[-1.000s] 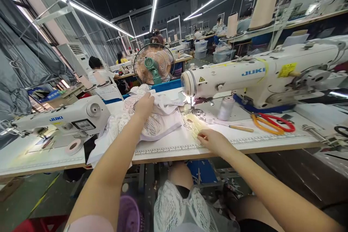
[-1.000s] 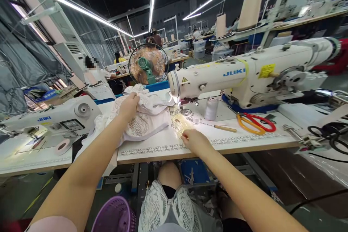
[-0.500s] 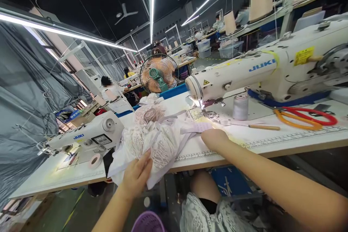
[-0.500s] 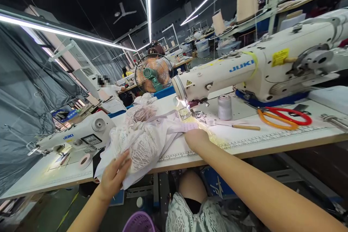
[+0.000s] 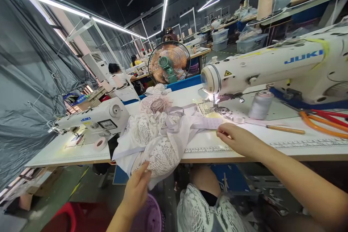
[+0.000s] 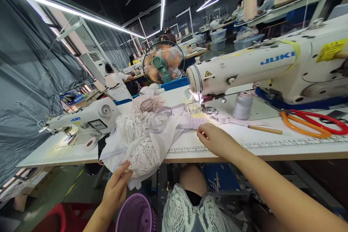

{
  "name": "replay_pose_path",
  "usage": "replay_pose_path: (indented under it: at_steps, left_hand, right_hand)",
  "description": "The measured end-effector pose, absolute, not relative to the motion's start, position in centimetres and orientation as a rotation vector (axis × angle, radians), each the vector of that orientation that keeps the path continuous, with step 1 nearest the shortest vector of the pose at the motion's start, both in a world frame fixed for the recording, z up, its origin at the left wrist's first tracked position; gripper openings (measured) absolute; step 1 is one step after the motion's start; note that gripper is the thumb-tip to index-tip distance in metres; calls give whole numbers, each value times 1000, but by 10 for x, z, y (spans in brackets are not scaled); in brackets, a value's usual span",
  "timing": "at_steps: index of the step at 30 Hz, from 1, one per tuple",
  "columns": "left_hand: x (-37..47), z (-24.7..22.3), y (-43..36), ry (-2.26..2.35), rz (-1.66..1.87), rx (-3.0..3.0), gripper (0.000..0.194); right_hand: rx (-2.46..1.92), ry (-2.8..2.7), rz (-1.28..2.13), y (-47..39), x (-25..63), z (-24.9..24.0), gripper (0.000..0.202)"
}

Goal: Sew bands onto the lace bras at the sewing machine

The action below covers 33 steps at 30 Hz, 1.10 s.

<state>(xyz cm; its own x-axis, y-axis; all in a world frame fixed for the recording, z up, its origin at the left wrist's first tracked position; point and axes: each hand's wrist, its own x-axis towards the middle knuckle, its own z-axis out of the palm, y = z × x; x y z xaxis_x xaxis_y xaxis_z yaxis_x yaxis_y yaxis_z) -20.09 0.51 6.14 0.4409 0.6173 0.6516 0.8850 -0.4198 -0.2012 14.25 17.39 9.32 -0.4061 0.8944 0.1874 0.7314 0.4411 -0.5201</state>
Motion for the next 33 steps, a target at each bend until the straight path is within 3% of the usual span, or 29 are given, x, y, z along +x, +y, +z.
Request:
replay_pose_path:
  at_steps: [10,19,25,33]
  left_hand:
    - [-219,50,13,-1604,-1018,-1900,13]
    - [-220,41,17,-1745,-1115,-1745,12]
    - [-214,37,20,-2014,-1619,-1564,43]
    - [-202,32,31,-2083,-2249,-1481,27]
  right_hand:
    - [-1349,-2163,629,200,117,79,21]
    - [-1197,-2325,715,227,73,86,17]
    - [-1117,-2327,784,199,105,84,22]
    - [-1126,-2002,1114,139,175,57,42]
